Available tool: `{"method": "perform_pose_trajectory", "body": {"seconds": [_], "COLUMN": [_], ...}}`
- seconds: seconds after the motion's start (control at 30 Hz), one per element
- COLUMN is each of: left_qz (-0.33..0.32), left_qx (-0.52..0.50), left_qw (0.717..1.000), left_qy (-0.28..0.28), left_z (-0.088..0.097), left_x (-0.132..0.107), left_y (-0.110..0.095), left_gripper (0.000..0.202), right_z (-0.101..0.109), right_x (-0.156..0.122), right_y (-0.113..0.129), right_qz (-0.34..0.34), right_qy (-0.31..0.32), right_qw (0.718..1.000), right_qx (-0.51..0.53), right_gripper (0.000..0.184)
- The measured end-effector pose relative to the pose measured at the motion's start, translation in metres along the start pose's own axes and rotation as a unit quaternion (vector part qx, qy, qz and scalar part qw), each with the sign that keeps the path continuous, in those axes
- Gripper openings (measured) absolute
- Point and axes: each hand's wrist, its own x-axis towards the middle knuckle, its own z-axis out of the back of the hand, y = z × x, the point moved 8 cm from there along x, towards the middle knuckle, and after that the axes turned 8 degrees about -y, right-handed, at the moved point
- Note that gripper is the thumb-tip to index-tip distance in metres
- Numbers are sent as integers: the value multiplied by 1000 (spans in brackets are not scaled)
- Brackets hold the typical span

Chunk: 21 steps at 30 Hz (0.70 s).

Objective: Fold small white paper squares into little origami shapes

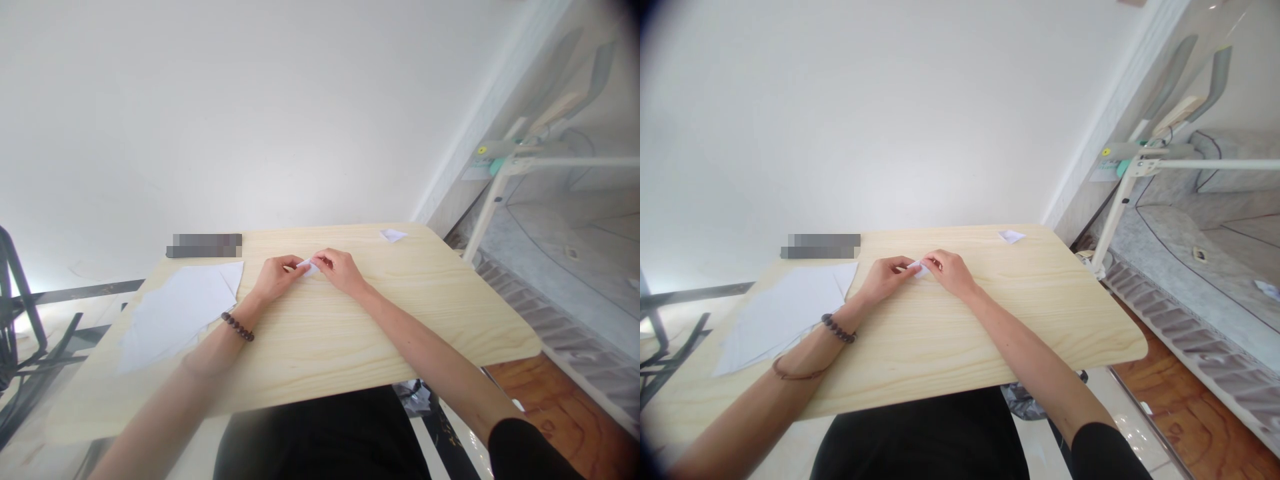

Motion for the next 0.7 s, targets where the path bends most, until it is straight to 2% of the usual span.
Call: {"method": "perform_pose_trajectory", "body": {"seconds": [0.17, 0.3, 0.43, 0.57, 0.7], "left_qz": [-11, -15, 13, 37, 23], "left_qx": [25, 39, 18, -12, -31], "left_qw": [999, 999, 1000, 999, 999], "left_qy": [32, 28, 16, -6, 18], "left_z": [-5, -4, -2, 3, 0], "left_x": [0, 2, 4, 5, 6], "left_y": [0, 0, 5, 11, 12], "left_gripper": [37, 36, 36, 36, 36], "right_z": [1, 1, -2, -7, -10], "right_x": [0, 1, 0, -2, -3], "right_y": [6, 6, -1, -7, -5], "right_qz": [13, 10, -18, -36, -23], "right_qy": [-1, -6, -1, 25, 60], "right_qw": [1000, 1000, 999, 998, 997], "right_qx": [12, 16, 41, 50, 31], "right_gripper": [20, 21, 19, 19, 22]}}
